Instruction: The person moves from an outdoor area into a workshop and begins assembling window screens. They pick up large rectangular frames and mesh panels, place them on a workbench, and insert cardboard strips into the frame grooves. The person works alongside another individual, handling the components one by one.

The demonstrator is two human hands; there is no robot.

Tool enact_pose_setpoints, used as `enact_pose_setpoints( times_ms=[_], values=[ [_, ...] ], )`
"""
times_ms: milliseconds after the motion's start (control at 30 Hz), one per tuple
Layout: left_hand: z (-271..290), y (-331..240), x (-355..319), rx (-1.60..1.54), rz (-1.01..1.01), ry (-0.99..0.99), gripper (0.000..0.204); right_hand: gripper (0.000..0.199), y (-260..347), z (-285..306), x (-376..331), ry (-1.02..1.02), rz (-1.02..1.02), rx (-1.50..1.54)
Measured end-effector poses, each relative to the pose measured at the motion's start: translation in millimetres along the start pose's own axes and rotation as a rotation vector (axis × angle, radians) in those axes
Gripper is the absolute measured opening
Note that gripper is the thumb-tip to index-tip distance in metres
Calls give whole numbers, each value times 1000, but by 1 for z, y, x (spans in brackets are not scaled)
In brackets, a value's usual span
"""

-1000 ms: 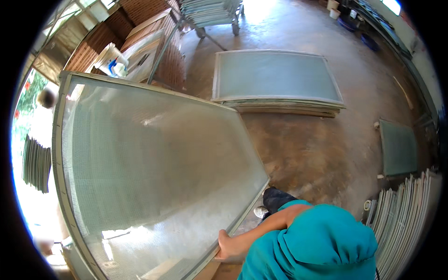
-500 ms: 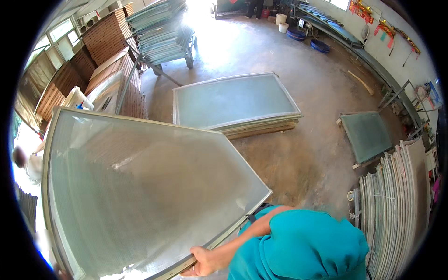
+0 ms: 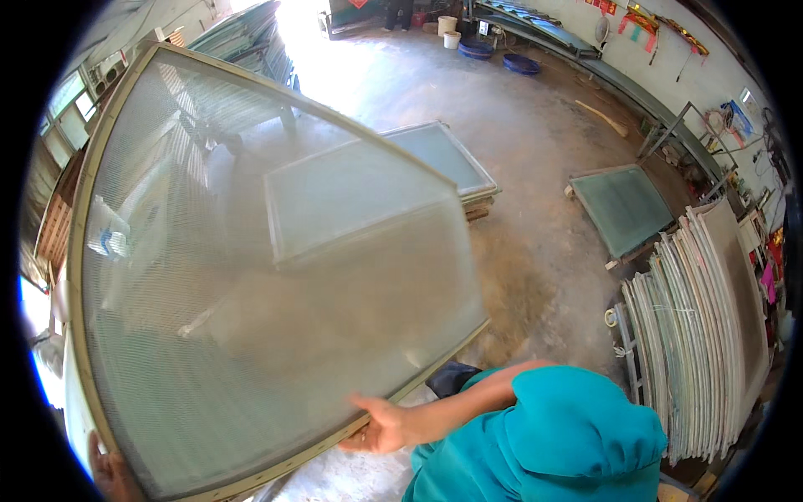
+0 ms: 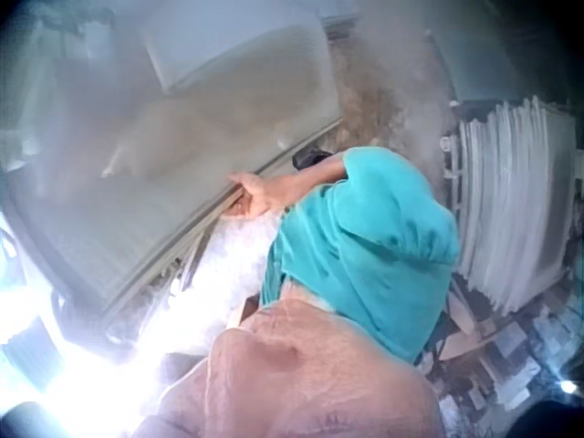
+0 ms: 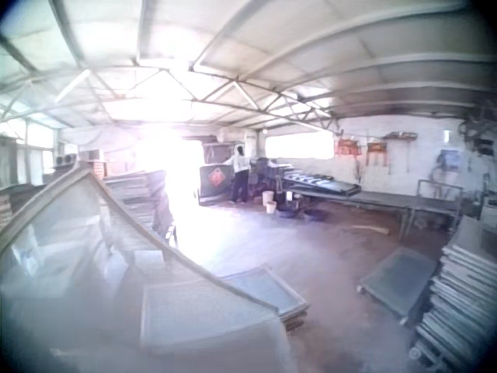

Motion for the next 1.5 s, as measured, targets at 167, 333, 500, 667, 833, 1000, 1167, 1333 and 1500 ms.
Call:
enact_pose_setpoints(
  times_ms=[167, 333, 500, 667, 833, 1000, 1167, 1333, 1500],
  values=[
    [-127, 47, 73, -53, -74, 183, 28, 50, 129, 19, -11, -27, 235, -142],
    [-273, 31, 147, -374, 147, 209, 34, 39, 279, 34, -29, -156, 478, -320],
    [-374, 40, 206, -331, 273, 303, 38, 33, 389, 58, -19, -240, 574, -403],
    [-443, 58, 271, -473, 355, 360, 44, 33, 455, 46, -5, -302, 569, -405],
    [-504, 62, 393, -375, 319, 455, 51, 32, 526, 16, 32, -382, 626, -362],
    [-582, 94, 516, -475, 350, 528, 54, 34, 605, -4, 97, -443, 675, -362],
    [-686, 147, 615, -469, 410, 668, 53, 30, 676, 1, 169, -601, 686, -287],
    [-754, 172, 680, -309, 423, 746, 54, 26, 731, 64, 245, -676, 666, -129],
    [-795, 238, 696, -107, 358, 781, 54, 25, 713, 38, 305, -682, 458, -322]
  ],
)
Point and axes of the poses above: each hand's wrist, its own x-axis towards the middle knuckle, its own z-axis out of the back of the hand, y = z × x, the point moved 10 cm from there along x, towards the middle knuckle, and after that the axes turned 15 degrees about y, right-handed, at the moved point
